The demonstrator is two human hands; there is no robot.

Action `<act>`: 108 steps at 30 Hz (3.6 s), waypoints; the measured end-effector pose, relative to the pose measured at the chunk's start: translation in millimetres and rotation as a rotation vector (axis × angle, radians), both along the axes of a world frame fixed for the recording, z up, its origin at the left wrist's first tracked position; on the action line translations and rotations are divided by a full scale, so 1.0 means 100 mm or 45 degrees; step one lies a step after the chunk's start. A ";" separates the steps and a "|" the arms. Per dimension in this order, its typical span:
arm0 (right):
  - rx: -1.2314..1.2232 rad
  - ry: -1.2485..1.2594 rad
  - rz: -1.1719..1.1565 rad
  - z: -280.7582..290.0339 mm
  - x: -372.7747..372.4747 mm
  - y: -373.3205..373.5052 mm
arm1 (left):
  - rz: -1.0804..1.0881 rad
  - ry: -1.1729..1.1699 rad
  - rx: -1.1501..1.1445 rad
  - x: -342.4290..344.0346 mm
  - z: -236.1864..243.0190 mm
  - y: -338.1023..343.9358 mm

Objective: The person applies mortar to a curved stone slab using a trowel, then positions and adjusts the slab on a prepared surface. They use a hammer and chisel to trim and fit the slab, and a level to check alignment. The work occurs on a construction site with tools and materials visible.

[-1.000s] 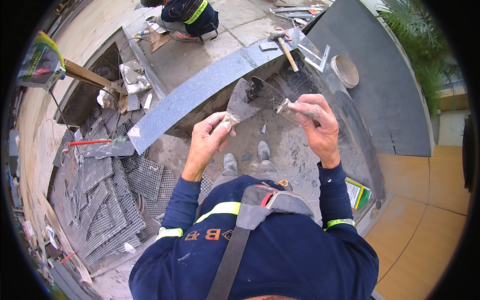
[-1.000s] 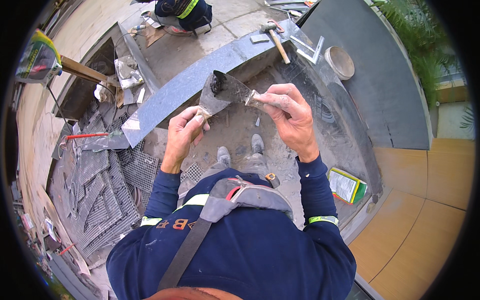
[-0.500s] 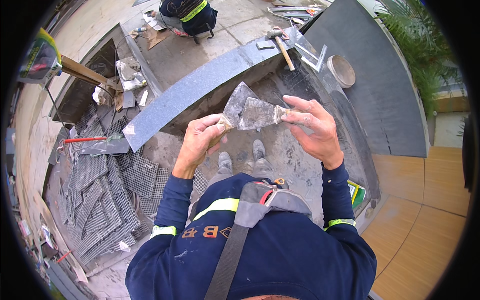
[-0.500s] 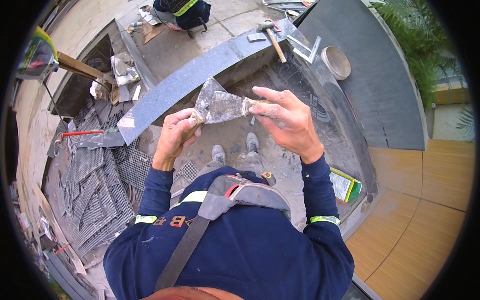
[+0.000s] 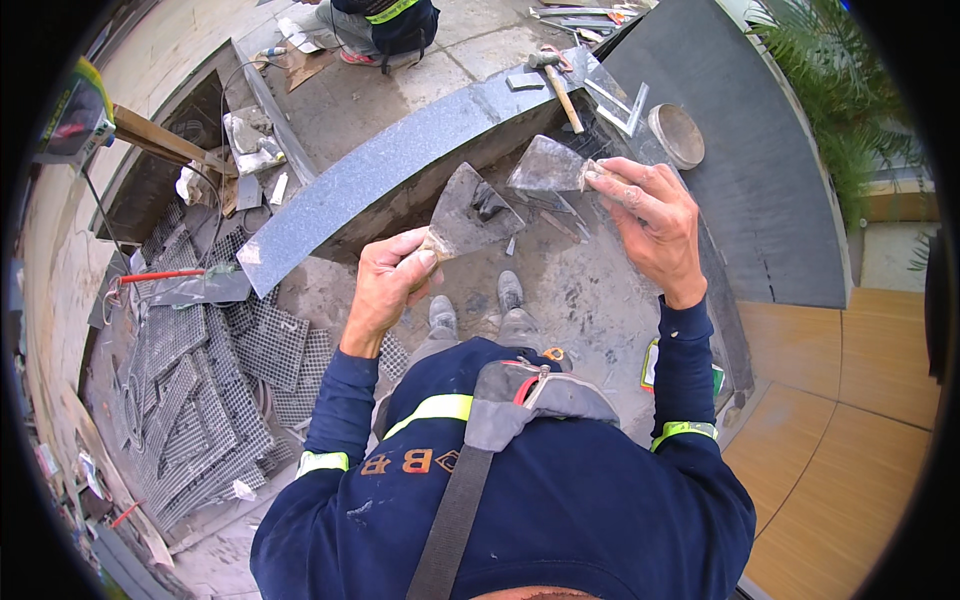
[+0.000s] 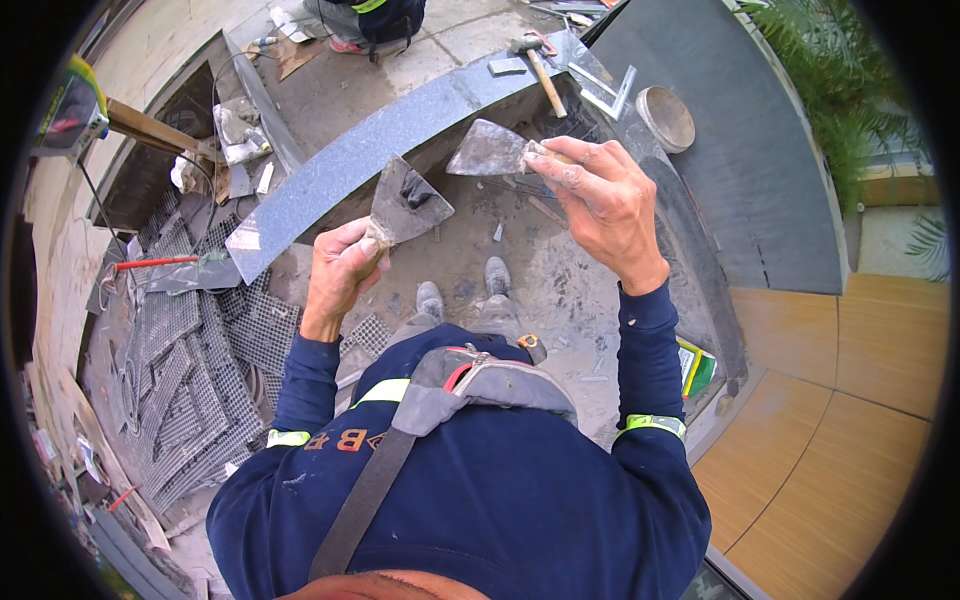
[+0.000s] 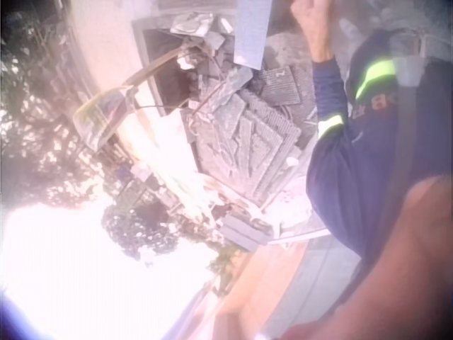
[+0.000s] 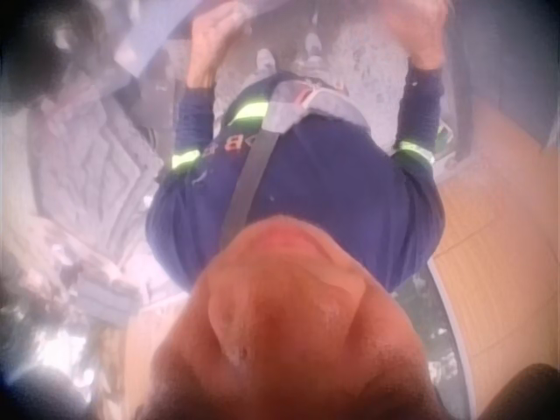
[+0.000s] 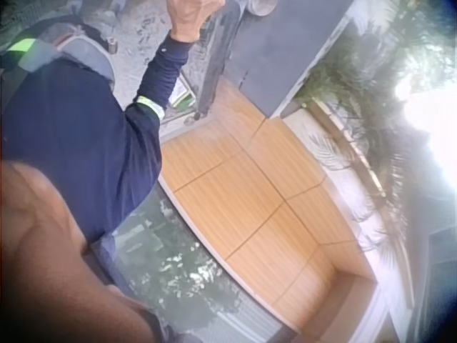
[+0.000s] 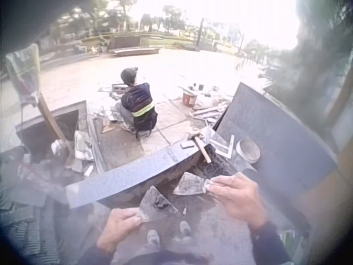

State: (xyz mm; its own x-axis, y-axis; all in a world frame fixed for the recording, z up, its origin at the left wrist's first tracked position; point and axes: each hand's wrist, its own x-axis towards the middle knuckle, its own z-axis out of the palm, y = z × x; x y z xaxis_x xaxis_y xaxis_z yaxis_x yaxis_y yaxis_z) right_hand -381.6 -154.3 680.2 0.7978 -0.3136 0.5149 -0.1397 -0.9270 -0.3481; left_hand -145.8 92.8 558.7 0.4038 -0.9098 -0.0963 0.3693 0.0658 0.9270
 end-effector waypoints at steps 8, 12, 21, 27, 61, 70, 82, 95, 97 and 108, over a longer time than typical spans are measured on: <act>-0.267 0.217 -0.071 0.22 0.22 0.30 | 0.198 -0.314 0.211 -0.06 0.27 -0.15; -0.257 0.215 -0.075 0.24 0.28 0.28 | 0.178 -0.394 0.249 -0.09 0.19 -0.17; -0.084 0.280 -0.062 0.10 0.48 0.31 | 0.212 -0.414 0.237 -0.03 0.16 -0.13; 0.147 0.350 -0.158 0.15 0.48 0.36 | 0.149 -0.351 0.236 -0.06 0.05 -0.15; 0.634 -0.103 0.106 -0.36 0.40 -0.02 | 0.053 0.124 0.083 0.18 0.15 -0.18; 1.551 -0.483 -0.310 -0.48 0.40 0.85 | 0.594 -0.262 0.059 -0.05 0.03 -0.45; 1.515 -0.496 -0.134 -0.38 0.47 0.81 | 0.242 -1.215 0.061 -0.31 0.10 -0.42; 0.309 -0.119 0.107 -0.04 0.26 -0.01 | -0.051 0.022 0.028 0.14 0.34 -0.15; 0.027 -0.036 -0.041 0.05 0.23 -0.09 | -0.050 0.030 0.039 0.12 0.31 -0.12; -0.317 0.178 -0.060 0.42 0.45 0.25 | 0.248 -0.297 0.216 0.00 0.39 -0.18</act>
State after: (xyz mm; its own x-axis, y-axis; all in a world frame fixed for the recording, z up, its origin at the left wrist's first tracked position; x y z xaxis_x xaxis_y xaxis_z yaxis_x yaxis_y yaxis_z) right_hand -336.2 -129.6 722.5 0.8541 -0.2299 0.4665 -0.2154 -0.9728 -0.0850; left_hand -146.1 75.0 597.6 0.5975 -0.7922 -0.1242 0.1414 -0.0484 0.9888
